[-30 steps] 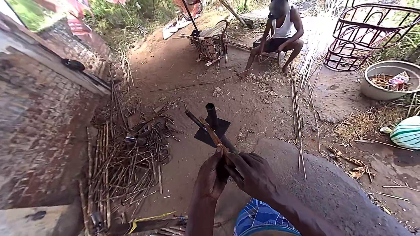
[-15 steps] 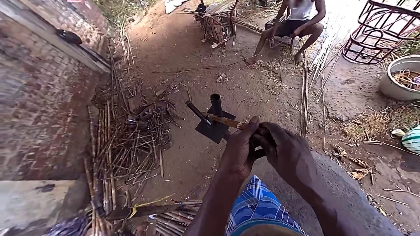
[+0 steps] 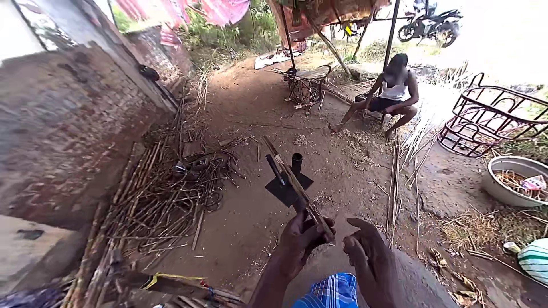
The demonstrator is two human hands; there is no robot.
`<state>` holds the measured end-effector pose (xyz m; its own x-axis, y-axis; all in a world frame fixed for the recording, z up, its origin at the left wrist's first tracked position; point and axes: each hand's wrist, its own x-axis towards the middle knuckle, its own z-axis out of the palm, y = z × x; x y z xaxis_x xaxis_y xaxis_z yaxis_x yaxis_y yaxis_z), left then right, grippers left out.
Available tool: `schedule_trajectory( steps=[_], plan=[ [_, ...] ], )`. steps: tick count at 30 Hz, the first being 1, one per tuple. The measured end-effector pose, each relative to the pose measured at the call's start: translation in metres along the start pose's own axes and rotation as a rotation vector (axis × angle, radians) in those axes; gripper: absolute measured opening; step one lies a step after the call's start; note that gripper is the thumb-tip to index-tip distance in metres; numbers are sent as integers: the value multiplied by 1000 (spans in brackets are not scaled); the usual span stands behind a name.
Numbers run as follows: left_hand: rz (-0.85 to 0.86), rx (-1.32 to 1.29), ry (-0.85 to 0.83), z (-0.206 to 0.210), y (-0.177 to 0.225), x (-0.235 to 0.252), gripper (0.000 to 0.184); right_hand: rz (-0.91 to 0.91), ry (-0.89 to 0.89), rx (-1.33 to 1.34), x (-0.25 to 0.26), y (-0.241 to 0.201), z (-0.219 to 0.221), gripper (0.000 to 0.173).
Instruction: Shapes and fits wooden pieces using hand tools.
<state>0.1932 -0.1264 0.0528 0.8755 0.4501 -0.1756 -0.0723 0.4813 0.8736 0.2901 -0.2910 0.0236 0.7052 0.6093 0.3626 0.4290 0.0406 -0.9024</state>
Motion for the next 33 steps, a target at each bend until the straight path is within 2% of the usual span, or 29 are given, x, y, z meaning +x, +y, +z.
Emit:
schedule_trajectory(
  steps=[7, 12, 15, 20, 25, 27, 29, 31, 33],
  plan=[
    [157, -394, -223, -23, 31, -75, 49, -39, -197, 289, -8, -36, 17, 48],
    [245, -473, -304, -45, 46, -107, 57, -62, -311, 373, -2, -61, 56, 47],
    [361, -470, -308, -60, 60, -118, 62, -90, -363, 397, 9, -72, 85, 48],
    [520, -570, -188, -108, 93, -133, 52, -126, -478, 434, 35, -83, 149, 51],
    [515, -580, -51, -177, 112, -148, 49, -152, -567, 411, 45, -91, 223, 39],
    [422, -472, 80, -202, 115, -156, 54, -226, -539, 323, 51, -92, 250, 29],
    [247, -221, 278, -226, 112, -164, 61, -274, -490, 213, 60, -91, 277, 27],
    [129, 20, 385, -252, 92, -173, 77, -195, -520, 142, 73, -86, 309, 39],
    [68, 243, 455, -275, 63, -183, 86, -28, -629, 84, 80, -77, 344, 62]
  ],
)
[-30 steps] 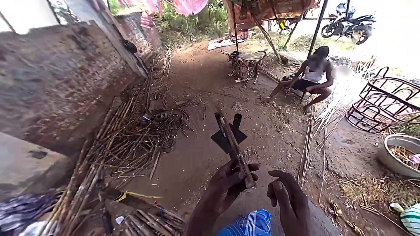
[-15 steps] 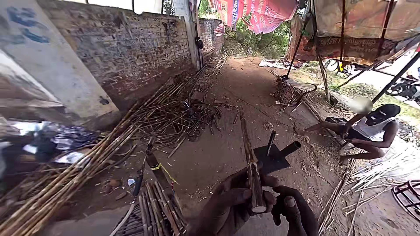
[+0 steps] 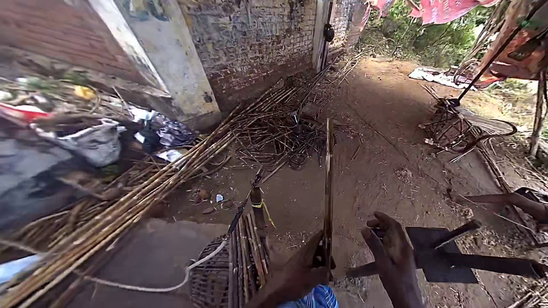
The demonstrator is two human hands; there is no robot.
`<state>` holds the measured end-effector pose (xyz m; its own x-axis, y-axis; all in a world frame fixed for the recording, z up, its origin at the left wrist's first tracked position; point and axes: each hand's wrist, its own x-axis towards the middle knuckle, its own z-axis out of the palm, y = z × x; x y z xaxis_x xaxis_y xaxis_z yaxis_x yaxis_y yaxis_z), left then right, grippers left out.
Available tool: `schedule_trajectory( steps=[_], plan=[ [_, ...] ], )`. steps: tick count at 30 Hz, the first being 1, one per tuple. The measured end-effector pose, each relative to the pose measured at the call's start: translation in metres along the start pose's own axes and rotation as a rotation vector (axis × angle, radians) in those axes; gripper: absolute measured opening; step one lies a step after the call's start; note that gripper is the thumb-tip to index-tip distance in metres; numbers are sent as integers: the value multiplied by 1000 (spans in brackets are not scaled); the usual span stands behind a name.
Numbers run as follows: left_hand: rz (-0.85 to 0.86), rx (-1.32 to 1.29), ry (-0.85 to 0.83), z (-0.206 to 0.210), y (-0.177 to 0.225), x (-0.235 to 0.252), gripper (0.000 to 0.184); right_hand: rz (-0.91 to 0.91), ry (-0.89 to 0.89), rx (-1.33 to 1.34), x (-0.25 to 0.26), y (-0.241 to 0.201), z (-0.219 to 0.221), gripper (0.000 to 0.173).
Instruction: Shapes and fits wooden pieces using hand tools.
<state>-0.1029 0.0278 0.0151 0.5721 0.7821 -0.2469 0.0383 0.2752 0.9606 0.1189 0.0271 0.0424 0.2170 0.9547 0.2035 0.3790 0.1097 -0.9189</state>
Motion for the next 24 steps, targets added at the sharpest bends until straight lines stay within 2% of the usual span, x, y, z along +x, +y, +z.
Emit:
schedule_trajectory(
  steps=[1, 2, 3, 5, 6, 8, 9, 10, 11, 12, 13, 15, 16, 17, 19, 20, 22, 24],
  plan=[
    [-7, 113, 27, -7, -14, -2, 86, 61, -25, -32, 8, 3, 15, 72],
    [-20, 237, 64, -12, -24, -5, 82, 49, -6, -123, 10, 3, 31, 77],
    [-48, 366, 127, -18, -29, -9, 77, -62, 50, -281, 7, -1, 45, 83],
    [-82, 568, 314, -39, -31, -14, 63, -462, 98, -613, 11, -7, 59, 92],
    [-53, 633, 406, -54, -31, -17, 56, -612, 18, -753, 18, -8, 60, 92],
    [42, 792, 498, -87, -31, -25, 48, -675, -333, -930, 34, 7, 62, 82],
    [108, 882, 506, -102, -30, -26, 45, -603, -567, -922, 43, 25, 65, 69],
    [182, 960, 526, -115, -29, -25, 42, -437, -810, -857, 51, 46, 68, 59],
    [243, 1017, 580, -125, -25, -22, 39, -229, -1010, -753, 58, 69, 73, 57],
    [285, 1054, 690, -132, -22, -19, 39, -48, -1087, -577, 60, 94, 80, 54],
    [303, 1060, 852, -139, -21, -15, 43, 87, -1068, -410, 58, 111, 86, 51],
    [228, 959, 1198, -156, -26, -11, 44, 286, -910, -125, 57, 116, 101, 45],
    [129, 881, 1308, -166, -33, -11, 43, 355, -855, -4, 61, 110, 112, 44],
    [-6, 794, 1347, -178, -42, -9, 47, 388, -828, 81, 69, 101, 122, 43],
    [-317, 689, 1276, -195, -64, 2, 60, 390, -748, 179, 89, 88, 143, 40],
    [-431, 673, 1231, -201, -73, 10, 61, 399, -705, 195, 101, 84, 154, 36],
    [-569, 696, 1167, -207, -83, 25, 57, 434, -634, 174, 123, 76, 177, 31],
    [-626, 749, 1140, -208, -88, 34, 56, 432, -601, 134, 137, 71, 195, 34]
  ],
)
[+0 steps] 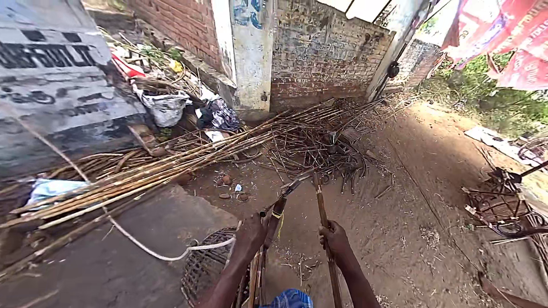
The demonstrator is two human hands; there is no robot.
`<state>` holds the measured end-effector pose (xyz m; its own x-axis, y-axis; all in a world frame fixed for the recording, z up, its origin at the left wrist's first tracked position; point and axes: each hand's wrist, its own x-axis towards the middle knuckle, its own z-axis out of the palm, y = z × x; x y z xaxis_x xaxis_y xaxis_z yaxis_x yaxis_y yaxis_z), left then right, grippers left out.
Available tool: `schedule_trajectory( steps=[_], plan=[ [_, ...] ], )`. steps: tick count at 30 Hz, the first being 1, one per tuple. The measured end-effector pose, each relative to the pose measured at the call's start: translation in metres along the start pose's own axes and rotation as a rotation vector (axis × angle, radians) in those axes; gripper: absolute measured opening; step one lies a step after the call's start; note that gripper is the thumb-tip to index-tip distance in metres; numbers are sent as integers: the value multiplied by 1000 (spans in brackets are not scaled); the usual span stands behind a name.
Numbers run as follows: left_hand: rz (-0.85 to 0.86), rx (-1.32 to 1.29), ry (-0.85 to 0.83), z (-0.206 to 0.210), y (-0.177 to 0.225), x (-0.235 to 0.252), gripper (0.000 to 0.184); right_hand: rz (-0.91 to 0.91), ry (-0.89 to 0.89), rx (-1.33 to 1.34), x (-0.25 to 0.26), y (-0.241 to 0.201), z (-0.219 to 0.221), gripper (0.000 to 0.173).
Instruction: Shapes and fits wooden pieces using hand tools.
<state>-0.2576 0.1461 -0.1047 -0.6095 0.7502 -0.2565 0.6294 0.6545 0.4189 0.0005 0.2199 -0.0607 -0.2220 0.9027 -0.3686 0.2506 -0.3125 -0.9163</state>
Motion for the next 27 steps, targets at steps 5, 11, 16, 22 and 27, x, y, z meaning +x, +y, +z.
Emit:
schedule_trajectory(
  steps=[5, 11, 16, 22, 27],
  plan=[
    [-19, 27, 43, 5, 7, 7, 56, -3, 22, -28, 22, -14, 17, 31],
    [-39, 37, 37, 6, 7, 18, 52, 169, -66, 397, 23, -28, 23, 31],
    [-41, -3, 10, 5, 5, 22, 52, 196, -46, 445, 23, -34, 29, 32],
    [-7, -42, -19, 5, 2, 23, 56, 116, -5, 256, 32, -28, 35, 29],
    [-49, -39, 4, 4, 0, 21, 58, 77, 18, 191, 25, -32, 38, 37]
  ],
)
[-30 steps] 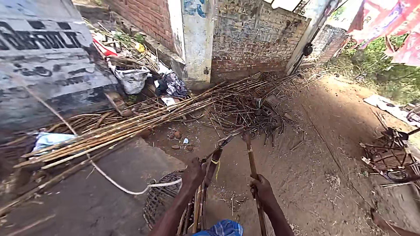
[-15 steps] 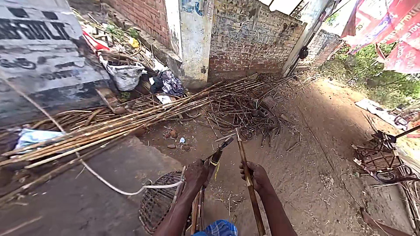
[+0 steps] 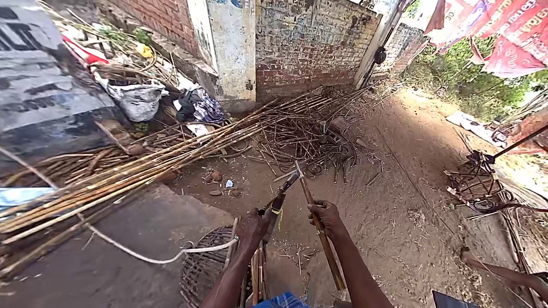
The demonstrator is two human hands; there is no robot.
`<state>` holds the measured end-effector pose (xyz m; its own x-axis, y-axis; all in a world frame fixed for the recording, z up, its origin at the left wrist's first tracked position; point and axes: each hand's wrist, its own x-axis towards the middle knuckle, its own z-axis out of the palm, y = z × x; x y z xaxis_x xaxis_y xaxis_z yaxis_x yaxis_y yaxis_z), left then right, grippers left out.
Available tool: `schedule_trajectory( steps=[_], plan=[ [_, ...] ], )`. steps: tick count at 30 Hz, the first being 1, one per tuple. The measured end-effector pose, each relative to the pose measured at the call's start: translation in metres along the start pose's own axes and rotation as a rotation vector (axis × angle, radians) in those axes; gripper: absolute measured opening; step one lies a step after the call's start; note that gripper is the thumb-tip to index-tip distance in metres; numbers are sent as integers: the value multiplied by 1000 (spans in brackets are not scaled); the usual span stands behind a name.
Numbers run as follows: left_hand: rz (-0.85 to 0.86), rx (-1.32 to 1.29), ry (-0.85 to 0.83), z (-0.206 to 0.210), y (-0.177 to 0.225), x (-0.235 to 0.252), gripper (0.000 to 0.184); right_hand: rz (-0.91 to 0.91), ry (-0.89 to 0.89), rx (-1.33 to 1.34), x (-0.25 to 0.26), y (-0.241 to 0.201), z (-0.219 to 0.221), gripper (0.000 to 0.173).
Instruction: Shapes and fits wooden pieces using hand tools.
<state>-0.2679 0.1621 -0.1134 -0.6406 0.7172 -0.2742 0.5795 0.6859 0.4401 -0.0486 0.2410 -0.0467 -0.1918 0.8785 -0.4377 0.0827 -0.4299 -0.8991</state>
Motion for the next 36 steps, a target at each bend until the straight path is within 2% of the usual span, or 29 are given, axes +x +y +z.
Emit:
schedule_trajectory(
  steps=[4, 7, 14, 17, 20, 23, 25, 26, 27, 29, 30, 31, 33, 34, 36],
  plan=[
    [17, -21, 20, -3, 0, -3, 58, -18, -16, 7, -16, 1, -3, 36],
    [48, -23, 21, -9, 3, -7, 57, 59, -7, 71, -9, -5, 0, 28],
    [101, 90, -14, -6, 7, 1, 56, 130, -51, 260, -2, 9, -1, 41],
    [212, 132, -2, -2, 9, 5, 54, -14, -71, 292, -59, 28, -10, 38],
    [411, 148, 57, 2, 2, 6, 46, -144, -82, 430, -102, 71, -32, 32],
    [373, 173, 110, -4, 14, -16, 49, -144, -145, 535, -176, 108, -70, 32],
    [390, 139, 140, 1, 29, -49, 61, -155, -150, 583, -227, 138, -101, 36],
    [485, 61, 93, 6, 45, -82, 62, -154, -142, 605, -250, 150, -119, 38],
    [621, -32, -41, 12, 65, -133, 57, -152, -128, 610, -272, 160, -138, 39],
    [811, -184, -516, 33, 106, -254, 43, -153, -117, 591, -313, 176, -176, 40],
    [826, -263, -770, 47, 124, -313, 40, -174, -120, 579, -329, 184, -193, 41],
    [794, -321, -947, 63, 139, -363, 36, -201, -125, 579, -343, 192, -210, 45],
    [722, -350, -1036, 97, 154, -423, 29, -248, -132, 605, -367, 207, -237, 48],
    [688, -344, -1031, 109, 157, -440, 27, -228, -133, 645, -376, 210, -249, 40],
    [596, -333, -984, 127, 164, -461, 28, -73, -137, 751, -388, 202, -271, 21]
  ],
)
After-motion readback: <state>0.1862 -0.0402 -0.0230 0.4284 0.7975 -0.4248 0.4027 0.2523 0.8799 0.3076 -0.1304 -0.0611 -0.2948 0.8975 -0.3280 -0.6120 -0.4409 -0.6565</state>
